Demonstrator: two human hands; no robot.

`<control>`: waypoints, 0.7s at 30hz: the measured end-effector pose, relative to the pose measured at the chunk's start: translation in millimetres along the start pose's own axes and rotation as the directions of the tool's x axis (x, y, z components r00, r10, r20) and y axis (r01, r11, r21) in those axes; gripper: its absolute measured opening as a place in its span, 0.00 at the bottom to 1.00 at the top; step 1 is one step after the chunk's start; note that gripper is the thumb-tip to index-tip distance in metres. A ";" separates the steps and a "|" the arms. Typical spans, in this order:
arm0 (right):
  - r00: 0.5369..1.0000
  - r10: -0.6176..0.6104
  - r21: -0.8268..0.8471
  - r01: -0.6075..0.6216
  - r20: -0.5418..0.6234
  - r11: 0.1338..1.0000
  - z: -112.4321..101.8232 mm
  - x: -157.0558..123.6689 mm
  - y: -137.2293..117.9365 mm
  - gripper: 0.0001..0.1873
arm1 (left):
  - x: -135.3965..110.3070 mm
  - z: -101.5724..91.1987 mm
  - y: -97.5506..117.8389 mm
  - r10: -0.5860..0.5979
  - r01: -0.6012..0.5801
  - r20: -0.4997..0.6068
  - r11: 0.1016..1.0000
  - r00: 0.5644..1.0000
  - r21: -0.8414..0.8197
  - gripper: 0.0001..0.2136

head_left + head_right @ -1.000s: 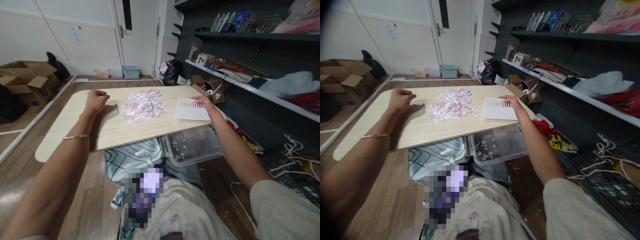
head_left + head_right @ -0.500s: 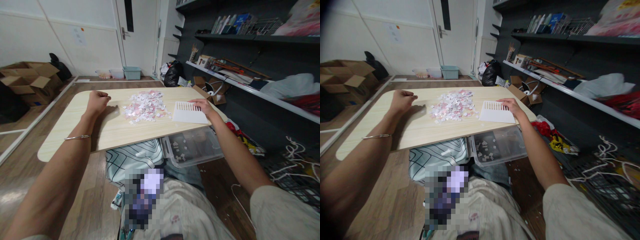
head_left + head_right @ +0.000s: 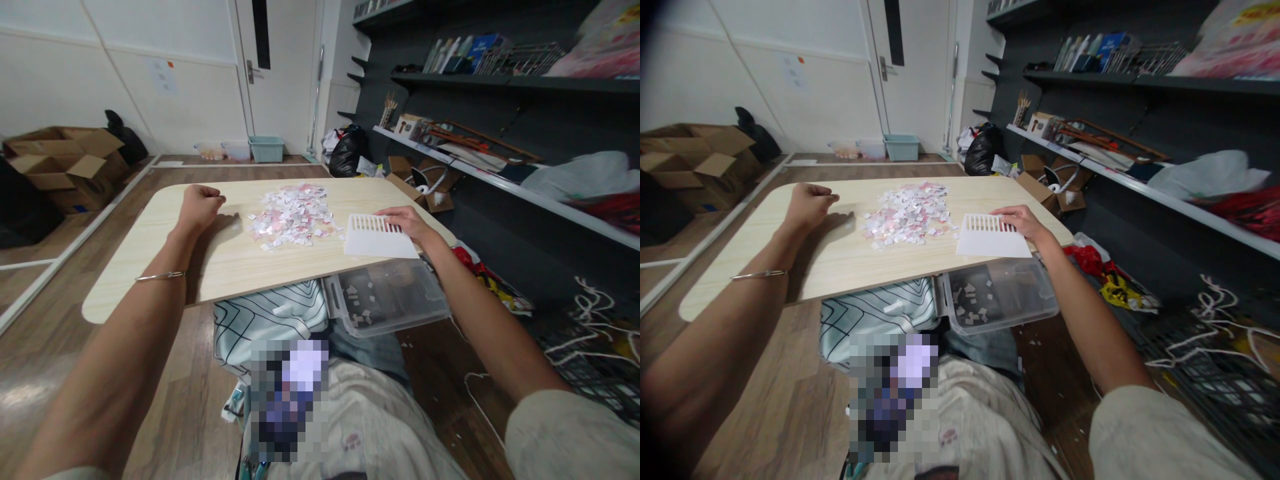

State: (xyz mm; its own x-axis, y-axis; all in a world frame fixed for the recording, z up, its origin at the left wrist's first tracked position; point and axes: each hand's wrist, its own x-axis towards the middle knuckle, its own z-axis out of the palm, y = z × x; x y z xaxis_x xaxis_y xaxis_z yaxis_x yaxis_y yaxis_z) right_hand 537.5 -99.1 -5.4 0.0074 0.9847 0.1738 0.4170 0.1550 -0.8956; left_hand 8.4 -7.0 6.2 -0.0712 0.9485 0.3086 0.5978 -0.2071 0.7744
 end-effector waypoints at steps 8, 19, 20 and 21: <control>0.996 0.020 0.026 -0.022 0.090 0.999 -1.6 -8.7 -3.6 0.21 | -0.5 0.8 -0.8 -0.014 0.014 -0.002 1.000 1.000 0.018 0.17; 0.985 0.092 0.229 -0.057 -0.148 0.972 0.1 -8.9 -6.8 0.18 | 2.4 2.7 -4.8 -0.011 0.011 0.007 1.000 1.000 0.027 0.18; 0.982 0.090 0.228 -0.050 -0.168 0.972 2.0 -8.1 -7.2 0.19 | 2.3 2.6 -4.3 -0.004 0.004 0.015 1.000 1.000 0.025 0.18; 0.980 0.089 0.221 -0.049 -0.176 0.974 3.8 -7.3 -7.5 0.20 | 2.3 2.4 -4.0 0.004 -0.004 0.022 1.000 1.000 0.023 0.19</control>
State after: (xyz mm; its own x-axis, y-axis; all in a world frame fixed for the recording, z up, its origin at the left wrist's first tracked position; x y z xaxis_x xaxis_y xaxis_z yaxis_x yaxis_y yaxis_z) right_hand 530.9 -107.2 -1.6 0.2049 0.9652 0.1625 0.2053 0.1200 -0.9713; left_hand 7.7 -3.5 2.4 -0.0515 0.9527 0.2995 0.6163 -0.2056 0.7602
